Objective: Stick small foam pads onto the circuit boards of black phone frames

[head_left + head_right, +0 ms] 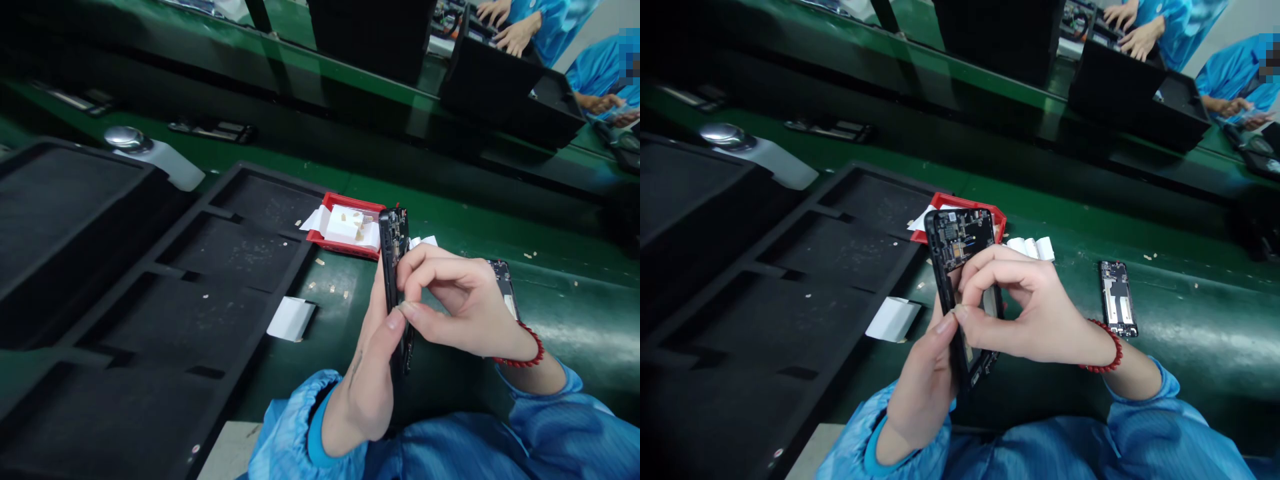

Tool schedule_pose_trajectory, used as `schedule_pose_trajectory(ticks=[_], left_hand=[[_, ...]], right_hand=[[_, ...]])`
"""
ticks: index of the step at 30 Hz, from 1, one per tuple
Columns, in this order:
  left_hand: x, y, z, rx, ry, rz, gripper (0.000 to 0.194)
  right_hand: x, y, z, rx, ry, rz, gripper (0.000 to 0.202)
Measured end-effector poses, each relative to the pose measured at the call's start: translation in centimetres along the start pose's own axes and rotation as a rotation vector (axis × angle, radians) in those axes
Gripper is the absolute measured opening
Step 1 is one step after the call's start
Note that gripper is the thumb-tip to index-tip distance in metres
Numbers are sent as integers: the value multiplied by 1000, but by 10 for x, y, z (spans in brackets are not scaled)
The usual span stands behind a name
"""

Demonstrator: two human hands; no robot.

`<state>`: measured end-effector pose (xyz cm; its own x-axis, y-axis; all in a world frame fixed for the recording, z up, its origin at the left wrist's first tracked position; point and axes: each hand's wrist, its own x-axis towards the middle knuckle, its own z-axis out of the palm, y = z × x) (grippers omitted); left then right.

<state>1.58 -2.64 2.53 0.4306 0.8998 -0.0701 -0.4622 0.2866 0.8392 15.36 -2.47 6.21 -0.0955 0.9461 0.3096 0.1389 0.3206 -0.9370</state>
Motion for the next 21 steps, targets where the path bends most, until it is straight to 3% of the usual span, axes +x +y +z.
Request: schedule_pose_trajectory(ticks=[6, 13, 21], left_hand=[[2, 1, -1, -53, -22, -11, 49], [0, -5, 5, -151, 169, -64, 50], [-5, -7, 1, -136, 159, -22, 51]], right_hand=[[1, -2, 3, -147, 60, -28, 15], [-17, -8, 15, -290, 297, -131, 14], [-16, 0, 27, -216, 298, -93, 9]])
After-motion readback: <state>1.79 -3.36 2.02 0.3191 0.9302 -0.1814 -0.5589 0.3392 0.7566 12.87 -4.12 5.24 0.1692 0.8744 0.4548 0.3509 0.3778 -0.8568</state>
